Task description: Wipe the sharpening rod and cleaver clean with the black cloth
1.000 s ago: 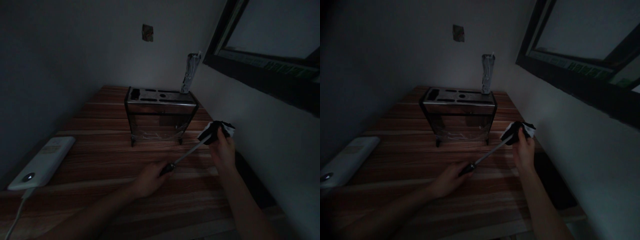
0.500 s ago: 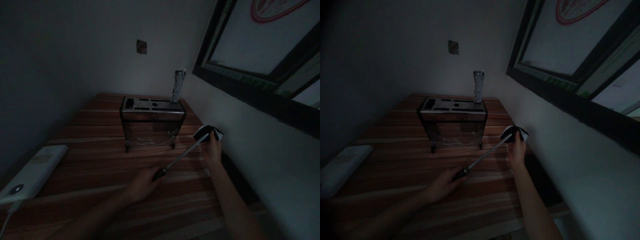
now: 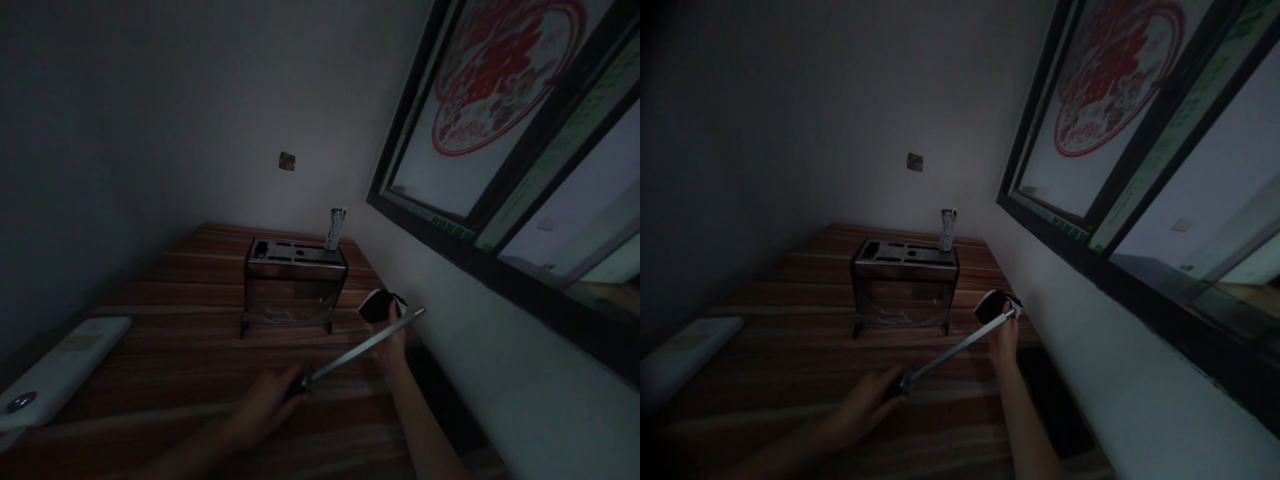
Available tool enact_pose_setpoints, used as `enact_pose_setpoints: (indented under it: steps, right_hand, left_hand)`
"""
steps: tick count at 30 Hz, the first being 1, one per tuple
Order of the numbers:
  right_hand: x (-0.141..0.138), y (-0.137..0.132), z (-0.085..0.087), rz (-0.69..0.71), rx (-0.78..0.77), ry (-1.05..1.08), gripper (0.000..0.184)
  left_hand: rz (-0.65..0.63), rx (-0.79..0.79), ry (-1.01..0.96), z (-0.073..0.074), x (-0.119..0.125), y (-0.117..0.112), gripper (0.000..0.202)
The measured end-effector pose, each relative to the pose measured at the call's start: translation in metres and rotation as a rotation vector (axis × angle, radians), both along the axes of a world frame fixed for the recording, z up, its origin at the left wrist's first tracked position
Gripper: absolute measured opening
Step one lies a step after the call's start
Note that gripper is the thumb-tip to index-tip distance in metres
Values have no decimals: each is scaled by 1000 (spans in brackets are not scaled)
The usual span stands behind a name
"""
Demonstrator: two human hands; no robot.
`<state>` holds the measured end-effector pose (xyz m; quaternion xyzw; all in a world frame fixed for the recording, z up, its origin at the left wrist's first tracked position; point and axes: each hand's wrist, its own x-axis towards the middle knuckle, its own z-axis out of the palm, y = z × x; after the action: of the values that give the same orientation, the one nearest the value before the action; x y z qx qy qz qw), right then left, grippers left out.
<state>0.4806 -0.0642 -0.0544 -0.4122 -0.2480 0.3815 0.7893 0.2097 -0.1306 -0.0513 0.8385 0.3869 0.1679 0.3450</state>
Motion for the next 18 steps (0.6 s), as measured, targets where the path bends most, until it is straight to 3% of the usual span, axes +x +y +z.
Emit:
enact_pose_setpoints:
  steps: [5,10,14,18]
  right_hand:
    - [-7,-1,3,-71,-21,14,34]
    - [-7,-3,2,-82,-34,-29,37]
    - [-9,-3,-9,-83,-141,-171,47]
    - [-17,-8,-23,-22,-172,-323,52]
  left_hand:
    - [31,62,10,34,-11,2,28]
    - [191,203,112,83,-46,19,14]
    - [328,444,310,140,-92,41,12]
    - [366,843,655,216,-136,52,17]
